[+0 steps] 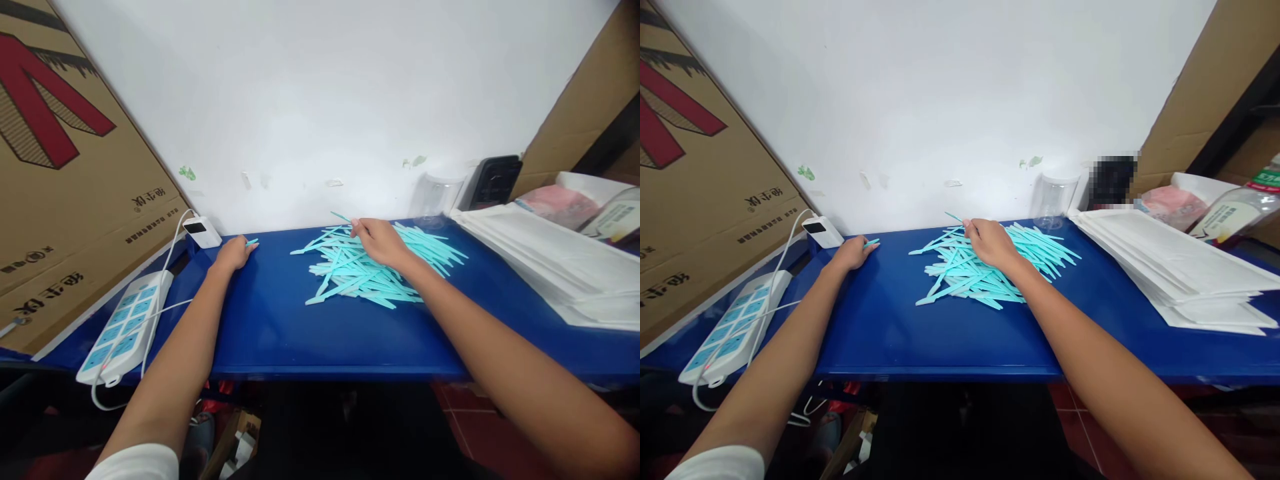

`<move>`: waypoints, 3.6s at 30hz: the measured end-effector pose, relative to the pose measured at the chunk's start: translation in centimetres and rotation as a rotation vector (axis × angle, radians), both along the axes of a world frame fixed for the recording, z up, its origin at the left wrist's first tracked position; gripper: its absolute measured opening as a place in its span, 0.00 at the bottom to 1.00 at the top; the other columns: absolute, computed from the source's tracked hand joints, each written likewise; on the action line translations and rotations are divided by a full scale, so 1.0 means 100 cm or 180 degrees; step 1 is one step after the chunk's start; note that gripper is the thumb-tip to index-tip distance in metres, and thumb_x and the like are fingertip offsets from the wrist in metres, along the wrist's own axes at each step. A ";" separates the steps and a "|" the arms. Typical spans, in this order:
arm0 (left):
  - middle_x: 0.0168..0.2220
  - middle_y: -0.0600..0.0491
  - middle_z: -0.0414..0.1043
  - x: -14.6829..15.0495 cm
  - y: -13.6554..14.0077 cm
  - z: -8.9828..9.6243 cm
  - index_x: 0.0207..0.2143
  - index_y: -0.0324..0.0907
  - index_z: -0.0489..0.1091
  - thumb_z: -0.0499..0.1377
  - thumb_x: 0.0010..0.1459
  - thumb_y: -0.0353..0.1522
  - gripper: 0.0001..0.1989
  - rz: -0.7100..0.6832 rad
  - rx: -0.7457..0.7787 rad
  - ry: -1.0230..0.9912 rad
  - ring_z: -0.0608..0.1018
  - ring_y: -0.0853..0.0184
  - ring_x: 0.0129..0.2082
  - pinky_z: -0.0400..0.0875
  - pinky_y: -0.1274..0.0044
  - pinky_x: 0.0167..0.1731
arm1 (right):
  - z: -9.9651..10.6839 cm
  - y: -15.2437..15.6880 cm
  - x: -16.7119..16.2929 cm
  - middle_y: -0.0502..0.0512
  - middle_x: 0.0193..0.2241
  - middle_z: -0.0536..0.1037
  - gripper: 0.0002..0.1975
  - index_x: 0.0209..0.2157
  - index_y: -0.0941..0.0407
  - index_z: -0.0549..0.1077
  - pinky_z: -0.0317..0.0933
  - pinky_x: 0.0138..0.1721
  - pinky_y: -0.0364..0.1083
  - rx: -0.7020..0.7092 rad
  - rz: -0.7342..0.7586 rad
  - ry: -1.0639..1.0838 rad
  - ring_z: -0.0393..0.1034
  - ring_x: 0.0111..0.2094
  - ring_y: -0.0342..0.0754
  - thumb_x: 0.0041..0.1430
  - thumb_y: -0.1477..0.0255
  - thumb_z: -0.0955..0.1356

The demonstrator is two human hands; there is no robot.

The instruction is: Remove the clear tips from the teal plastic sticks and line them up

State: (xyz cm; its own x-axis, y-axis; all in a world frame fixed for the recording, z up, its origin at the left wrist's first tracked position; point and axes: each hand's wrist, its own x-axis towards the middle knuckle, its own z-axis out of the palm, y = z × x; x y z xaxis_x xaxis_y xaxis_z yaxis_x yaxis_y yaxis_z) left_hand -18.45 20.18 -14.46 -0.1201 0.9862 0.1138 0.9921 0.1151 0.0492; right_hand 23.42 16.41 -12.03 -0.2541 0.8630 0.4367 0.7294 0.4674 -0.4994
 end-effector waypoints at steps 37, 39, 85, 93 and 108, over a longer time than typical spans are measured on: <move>0.43 0.47 0.82 0.106 -0.048 0.025 0.42 0.41 0.72 0.57 0.66 0.48 0.19 -0.1515 0.0388 -0.2186 0.80 0.62 0.43 0.71 0.73 0.46 | 0.002 -0.008 -0.011 0.53 0.26 0.79 0.20 0.34 0.56 0.80 0.54 0.32 0.45 -0.0110 0.0370 0.0196 0.67 0.28 0.48 0.71 0.60 0.62; 0.42 0.45 0.83 0.114 -0.051 0.026 0.43 0.39 0.74 0.63 0.61 0.49 0.21 -0.1600 0.0455 -0.2824 0.81 0.60 0.44 0.72 0.72 0.46 | 0.002 -0.009 -0.013 0.53 0.29 0.80 0.19 0.36 0.56 0.80 0.56 0.33 0.45 -0.0165 0.0473 0.0268 0.69 0.30 0.48 0.70 0.62 0.62; 0.49 0.41 0.80 0.132 -0.062 0.025 0.41 0.38 0.82 0.69 0.53 0.53 0.28 -0.1150 -0.0249 -0.3998 0.55 0.79 0.20 0.45 0.80 0.19 | 0.010 -0.015 -0.012 0.56 0.41 0.86 0.12 0.37 0.55 0.84 0.67 0.56 0.54 -0.0472 0.1251 0.0840 0.78 0.46 0.55 0.63 0.63 0.70; 0.43 0.43 0.82 0.135 -0.066 0.027 0.46 0.39 0.82 0.67 0.53 0.54 0.30 -0.1159 -0.0350 -0.3772 0.56 0.78 0.20 0.47 0.80 0.20 | 0.012 -0.018 -0.014 0.56 0.41 0.86 0.12 0.38 0.54 0.84 0.68 0.56 0.55 -0.0516 0.1256 0.0845 0.79 0.46 0.56 0.63 0.62 0.71; 0.44 0.42 0.83 0.131 -0.061 0.023 0.44 0.39 0.82 0.70 0.52 0.52 0.28 -0.1124 -0.0199 -0.4092 0.53 0.79 0.17 0.43 0.79 0.18 | 0.014 -0.015 -0.012 0.55 0.37 0.86 0.12 0.34 0.56 0.84 0.68 0.54 0.54 -0.0515 0.1040 0.1000 0.79 0.43 0.54 0.61 0.63 0.71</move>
